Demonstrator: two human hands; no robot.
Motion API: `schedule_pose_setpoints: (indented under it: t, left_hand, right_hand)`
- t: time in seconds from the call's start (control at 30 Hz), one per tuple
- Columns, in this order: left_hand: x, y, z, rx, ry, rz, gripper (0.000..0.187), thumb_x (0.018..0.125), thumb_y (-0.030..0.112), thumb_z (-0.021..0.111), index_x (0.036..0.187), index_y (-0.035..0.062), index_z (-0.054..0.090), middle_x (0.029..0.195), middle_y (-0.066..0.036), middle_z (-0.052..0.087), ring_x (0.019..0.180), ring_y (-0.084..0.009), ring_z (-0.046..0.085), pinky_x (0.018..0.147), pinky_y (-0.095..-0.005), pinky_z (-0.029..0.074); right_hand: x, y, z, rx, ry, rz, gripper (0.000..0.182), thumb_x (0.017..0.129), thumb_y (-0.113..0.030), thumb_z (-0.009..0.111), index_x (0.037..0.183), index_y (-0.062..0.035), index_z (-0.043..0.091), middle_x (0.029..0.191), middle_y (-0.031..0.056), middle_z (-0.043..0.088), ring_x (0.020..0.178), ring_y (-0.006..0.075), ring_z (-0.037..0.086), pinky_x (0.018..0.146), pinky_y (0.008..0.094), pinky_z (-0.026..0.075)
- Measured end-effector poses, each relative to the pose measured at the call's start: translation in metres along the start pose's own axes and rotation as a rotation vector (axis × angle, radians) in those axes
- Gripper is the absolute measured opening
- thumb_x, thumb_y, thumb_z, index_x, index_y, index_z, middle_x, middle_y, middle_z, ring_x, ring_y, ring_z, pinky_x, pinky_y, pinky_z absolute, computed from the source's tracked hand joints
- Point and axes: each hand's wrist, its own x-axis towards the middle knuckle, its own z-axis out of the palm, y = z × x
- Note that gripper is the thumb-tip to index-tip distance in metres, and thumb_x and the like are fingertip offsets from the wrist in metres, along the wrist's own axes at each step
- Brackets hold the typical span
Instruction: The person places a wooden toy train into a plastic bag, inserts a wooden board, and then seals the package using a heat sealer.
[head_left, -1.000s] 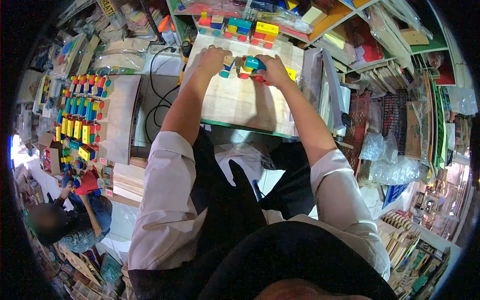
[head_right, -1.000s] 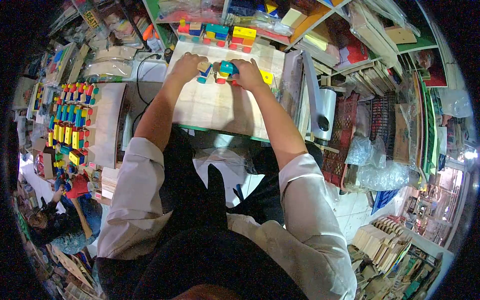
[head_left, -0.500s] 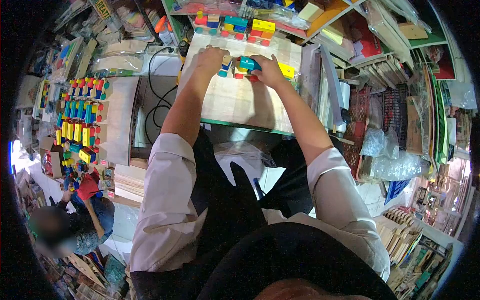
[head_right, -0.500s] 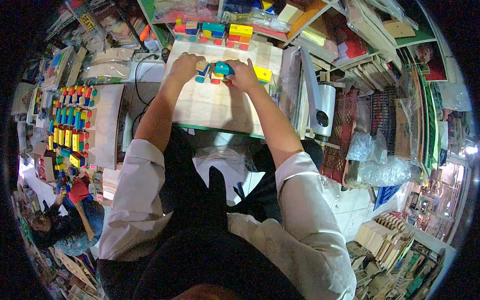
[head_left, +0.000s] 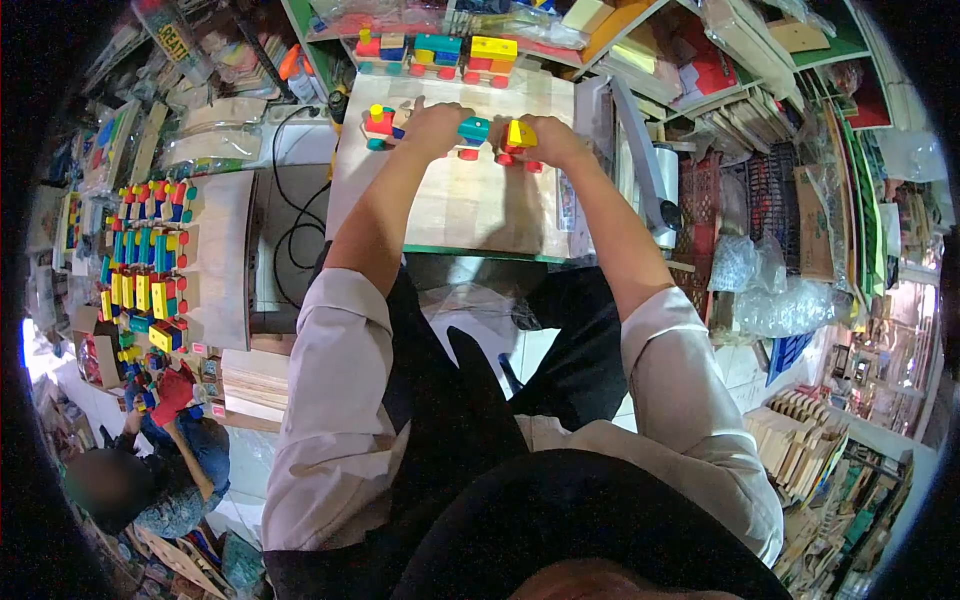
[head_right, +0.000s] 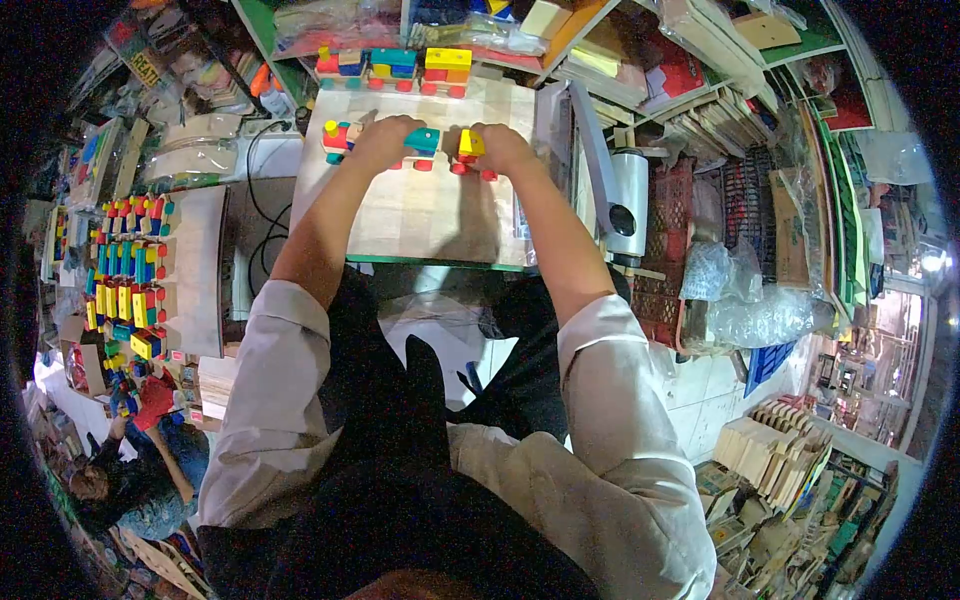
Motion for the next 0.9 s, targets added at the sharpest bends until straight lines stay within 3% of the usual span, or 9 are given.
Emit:
schedule_pose_setpoints:
  t: [0.1,0.4,0.53,0.6,0.7,0.73,0.8,0.9]
  left_hand:
    - [-0.005,0.012,-0.012,-0.04,0.006,-0.008,0.049,0.073,0.015,0.066,0.12,0.018,0.053,0.119,-0.003,0.057,0.112,-0.0203,0.052,0.099,-0.0571,0.029]
    - [-0.007,0.015,-0.013,-0.091,0.019,-0.014,0.052,0.071,0.013,0.067,0.12,0.0169,0.053,0.119,-0.006,0.057,0.111,-0.0231,0.052,0.095,-0.0476,0.037]
    - [-0.009,0.014,-0.011,-0.126,0.05,-0.007,0.053,0.07,0.015,0.069,0.12,0.0168,0.053,0.118,-0.006,0.057,0.111,-0.0233,0.052,0.095,-0.048,0.037]
    - [-0.016,0.016,-0.015,-0.02,0.283,0.03,0.054,0.069,0.017,0.07,0.12,0.018,0.053,0.116,-0.005,0.058,0.11,-0.0239,0.053,0.096,-0.0468,0.037]
    - [-0.031,-0.003,-0.033,0.087,0.398,-0.091,0.048,0.071,0.02,0.07,0.117,0.0233,0.056,0.116,-0.003,0.057,0.109,-0.0226,0.054,0.092,-0.0508,0.038]
    - [-0.029,-0.021,-0.028,0.089,0.399,-0.094,0.048,0.071,0.02,0.07,0.117,0.0233,0.056,0.116,-0.003,0.057,0.109,-0.0226,0.054,0.092,-0.0508,0.038]
    - [-0.018,-0.063,-0.006,-0.149,0.026,-0.175,0.045,0.071,0.018,0.069,0.114,0.0259,0.058,0.119,-0.001,0.055,0.112,-0.0217,0.051,0.092,-0.0521,0.038]
    - [-0.032,-0.054,-0.016,-0.116,0.081,-0.179,0.043,0.071,0.018,0.069,0.112,0.0269,0.059,0.117,0.0,0.057,0.109,-0.0199,0.053,0.092,-0.0548,0.037]
  right_hand:
    - [0.003,-0.004,0.0,-0.042,-0.005,0.059,0.053,0.061,-0.02,0.073,0.109,-0.0083,0.056,0.095,0.0165,0.064,0.09,0.0322,0.061,0.079,0.0397,0.05]
    - [0.001,-0.002,0.001,-0.009,0.014,0.032,0.055,0.059,-0.02,0.074,0.111,-0.0107,0.056,0.094,0.017,0.064,0.087,0.033,0.062,0.078,0.0404,0.05]
    - [-0.01,0.006,-0.003,0.081,0.033,0.032,0.056,0.06,-0.024,0.075,0.111,-0.009,0.056,0.094,0.0183,0.064,0.088,0.035,0.061,0.079,0.0416,0.049]
    - [-0.014,0.008,-0.001,0.063,0.047,0.028,0.056,0.061,-0.025,0.075,0.111,-0.0089,0.055,0.095,0.0179,0.063,0.089,0.0349,0.061,0.079,0.0418,0.049]
    - [-0.016,0.007,-0.002,0.009,0.03,0.043,0.058,0.062,-0.027,0.075,0.112,-0.0092,0.053,0.098,0.017,0.063,0.091,0.0344,0.061,0.079,0.0425,0.049]
    - [-0.016,0.006,-0.005,-0.037,-0.007,0.065,0.059,0.063,-0.028,0.075,0.113,-0.0097,0.052,0.099,0.0166,0.063,0.092,0.0342,0.061,0.079,0.043,0.049]
    - [-0.017,0.012,-0.003,-0.058,0.001,0.058,0.061,0.062,-0.03,0.075,0.115,-0.01,0.051,0.097,0.0174,0.063,0.091,0.0355,0.06,0.078,0.0421,0.048]
    - [-0.01,0.016,0.003,-0.102,-0.013,0.087,0.066,0.061,-0.034,0.075,0.118,-0.0107,0.05,0.1,0.0172,0.062,0.095,0.0351,0.059,0.082,0.0436,0.046]
